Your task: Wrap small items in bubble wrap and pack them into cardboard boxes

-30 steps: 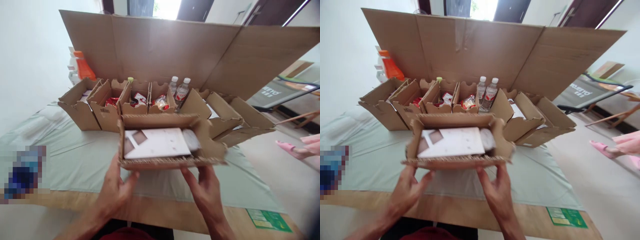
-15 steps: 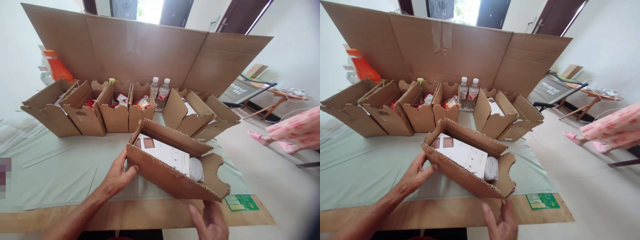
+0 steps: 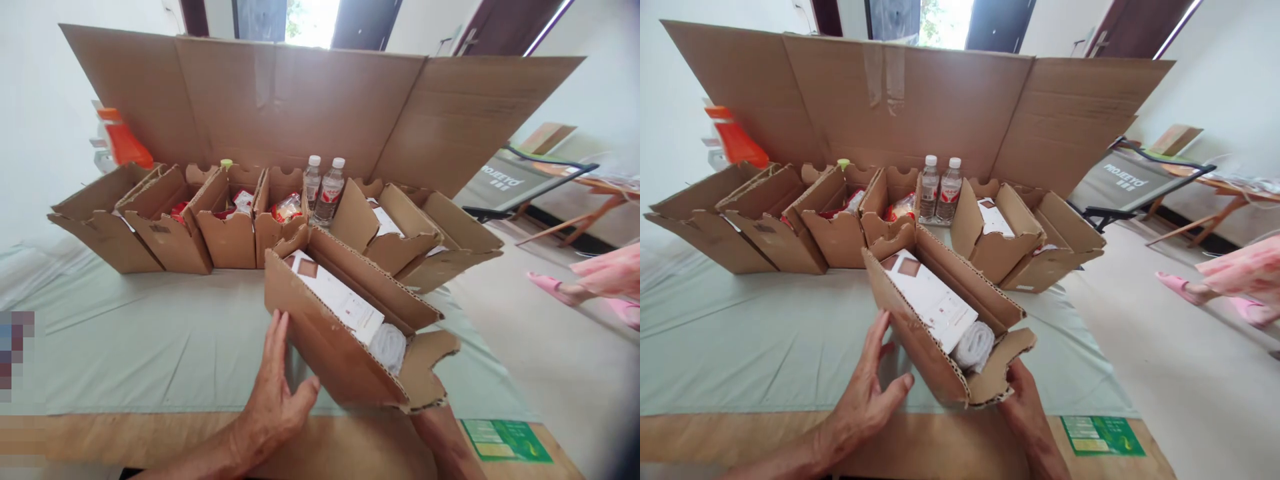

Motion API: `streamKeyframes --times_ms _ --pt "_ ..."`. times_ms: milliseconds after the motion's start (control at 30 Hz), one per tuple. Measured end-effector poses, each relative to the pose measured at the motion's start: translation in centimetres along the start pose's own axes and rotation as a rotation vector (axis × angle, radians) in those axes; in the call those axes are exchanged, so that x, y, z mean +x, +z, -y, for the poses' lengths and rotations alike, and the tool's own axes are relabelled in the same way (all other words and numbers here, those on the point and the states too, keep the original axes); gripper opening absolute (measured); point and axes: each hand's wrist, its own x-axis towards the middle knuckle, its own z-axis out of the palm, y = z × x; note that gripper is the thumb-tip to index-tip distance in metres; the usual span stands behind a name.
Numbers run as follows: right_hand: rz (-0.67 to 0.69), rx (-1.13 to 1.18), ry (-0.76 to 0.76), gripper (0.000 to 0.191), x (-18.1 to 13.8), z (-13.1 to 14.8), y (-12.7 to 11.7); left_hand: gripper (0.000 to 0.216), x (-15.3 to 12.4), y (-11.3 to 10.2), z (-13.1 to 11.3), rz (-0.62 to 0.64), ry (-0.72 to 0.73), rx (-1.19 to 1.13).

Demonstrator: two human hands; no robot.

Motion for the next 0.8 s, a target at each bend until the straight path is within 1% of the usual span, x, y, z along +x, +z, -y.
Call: streamKeyframes --times_ms 67,133,200,300,400,533,633,800 --pt "0.049 0.044 0.035 0.03 0.0 0.1 -0.1 0.098 1.1 1.0 -0.4 0.08 0.029 0.024" --pt "0.044 0.039 0.064 0.029 0.0 0.1 -0.2 0.105 2.3 1.7 -0.5 0.142 0.054 0.056" --pt "0.022 0.012 0.091 0.031 -0.2 0.0 -0.1 0.113 3.4 2.2 -0.4 0.169 0.067 0.09" --pt "-0.008 -0.031 0.11 0.038 -0.6 -0.5 0.3 0.118 4.6 2.4 -0.2 0.169 0.079 0.124" --pt "-0.021 -0.097 0.127 0.041 -1.0 -1.0 0.6 0.116 5.4 2.3 -0.2 0.18 0.103 0.144" --pt "0.005 -0.17 0.129 0.037 -1.1 -1.2 0.3 0.113 5.8 2.0 -0.1 0.193 0.134 0.128" --pt "0.011 -0.237 0.054 0.035 -0.3 -0.4 0.4 0.104 5.9 1.8 0.2 0.173 0.139 0.102" --pt "0.027 -0.347 -0.036 0.036 2.1 2.1 1.2 0.09 6.8 1.2 0.5 0.156 0.132 0.087"
